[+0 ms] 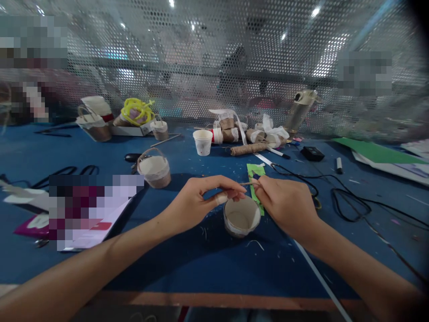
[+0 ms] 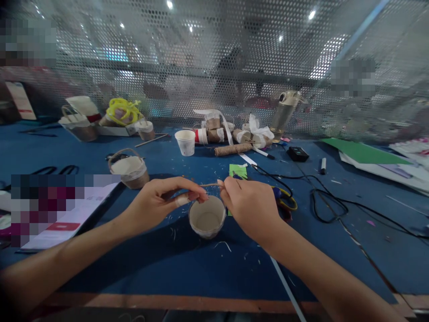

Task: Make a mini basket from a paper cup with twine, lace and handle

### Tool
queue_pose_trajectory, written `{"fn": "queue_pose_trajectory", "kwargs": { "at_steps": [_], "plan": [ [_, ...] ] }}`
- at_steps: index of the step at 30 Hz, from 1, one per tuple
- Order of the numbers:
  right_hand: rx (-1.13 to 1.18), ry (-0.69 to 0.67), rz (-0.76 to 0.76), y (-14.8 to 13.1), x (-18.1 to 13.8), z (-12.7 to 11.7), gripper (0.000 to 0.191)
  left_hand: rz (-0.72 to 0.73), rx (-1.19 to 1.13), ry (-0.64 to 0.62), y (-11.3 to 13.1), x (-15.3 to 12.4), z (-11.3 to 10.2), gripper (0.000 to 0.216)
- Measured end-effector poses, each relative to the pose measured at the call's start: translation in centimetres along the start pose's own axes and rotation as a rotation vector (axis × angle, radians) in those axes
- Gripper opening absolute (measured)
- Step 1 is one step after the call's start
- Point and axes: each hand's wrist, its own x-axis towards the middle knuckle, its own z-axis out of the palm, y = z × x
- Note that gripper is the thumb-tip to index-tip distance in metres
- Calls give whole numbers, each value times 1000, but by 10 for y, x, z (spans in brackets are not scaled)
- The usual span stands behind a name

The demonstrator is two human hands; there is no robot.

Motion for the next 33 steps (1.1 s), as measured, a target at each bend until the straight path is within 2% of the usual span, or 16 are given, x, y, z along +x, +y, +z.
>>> {"fn": "queue_pose_trajectory", "kwargs": {
  "at_steps": [2, 6, 9, 15, 18, 23, 25, 29, 33],
  "plan": [
    [49, -31, 33, -1, 0, -2, 42, -4, -9, -11, -1, 0, 0, 24],
    [143, -54, 105, -4, -3, -3, 15, -14, -20, -25, -1, 0, 2, 20],
    [175, -49, 116, -6, -7, -2, 25, -24, -32, -38, -2, 0, 3, 18],
    [314, 6, 85, -8, -7, -9, 15, -17, -74, -13, -5, -1, -1, 20],
    [533, -32, 172, -8, -4, -16, 13, -40, -155, 32, -5, 0, -4, 13],
    [1174, -258, 441, -2, 0, -20, 22, -70, -308, 31, -5, 0, -3, 9],
    [1353, -318, 514, 1, 0, -18, 25, -67, -346, 24, -4, 0, -3, 10],
    [1587, -394, 571, 4, -1, -13, 25, -59, -391, -10, -3, -2, -3, 14],
    [1701, -444, 627, 4, -2, -12, 21, -55, -475, -65, -5, -3, -5, 23]
  ]
}}
